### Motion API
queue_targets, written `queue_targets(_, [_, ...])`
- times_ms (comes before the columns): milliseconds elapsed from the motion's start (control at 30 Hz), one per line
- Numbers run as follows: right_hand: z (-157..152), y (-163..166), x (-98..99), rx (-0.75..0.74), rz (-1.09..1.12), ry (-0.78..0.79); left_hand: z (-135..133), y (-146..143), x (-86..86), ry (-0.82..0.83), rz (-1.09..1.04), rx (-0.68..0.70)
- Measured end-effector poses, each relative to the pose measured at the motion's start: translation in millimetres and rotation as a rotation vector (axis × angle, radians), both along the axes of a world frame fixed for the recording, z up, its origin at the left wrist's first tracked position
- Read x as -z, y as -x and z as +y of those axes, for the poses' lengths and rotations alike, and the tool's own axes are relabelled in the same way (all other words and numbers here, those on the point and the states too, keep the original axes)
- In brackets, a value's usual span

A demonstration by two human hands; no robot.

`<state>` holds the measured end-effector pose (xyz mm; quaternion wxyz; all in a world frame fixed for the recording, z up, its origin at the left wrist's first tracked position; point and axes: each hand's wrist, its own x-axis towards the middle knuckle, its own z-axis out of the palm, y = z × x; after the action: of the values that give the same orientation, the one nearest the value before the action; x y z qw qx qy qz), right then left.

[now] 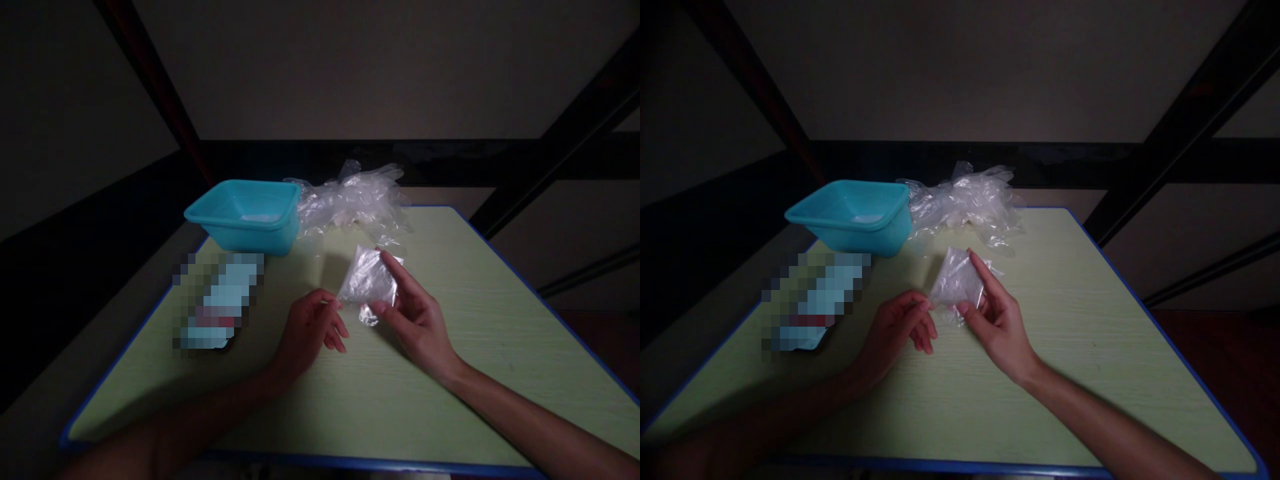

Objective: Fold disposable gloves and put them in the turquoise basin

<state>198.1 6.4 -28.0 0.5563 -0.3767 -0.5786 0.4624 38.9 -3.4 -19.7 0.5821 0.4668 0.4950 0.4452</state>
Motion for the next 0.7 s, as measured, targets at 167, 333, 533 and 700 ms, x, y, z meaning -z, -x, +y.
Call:
queue_targets(167, [0.1, -1.2, -1.0, 0.024, -0.027, -0.003, 1.0, 1.2, 1.1, 0.048, -0.008, 0.013])
queue_targets(333, [-0.4, -1.1, -1.3, -0.037, -0.044, 0.002, 2.9, 2.4, -1.4, 0.058, -0.044, 0.002])
queue_targets(533, [0.5, -0.9, -1.2, -0.038, -0.021, -0.003, 1.8, 0.9, -1.6, 0.045, -0.002, 0.010])
queue_targets(700, [1.9, -1.9, -1.7, -0.014, -0.006, -0.022, 1.7, 1.6, -0.2, 0.047, -0.002, 0.011])
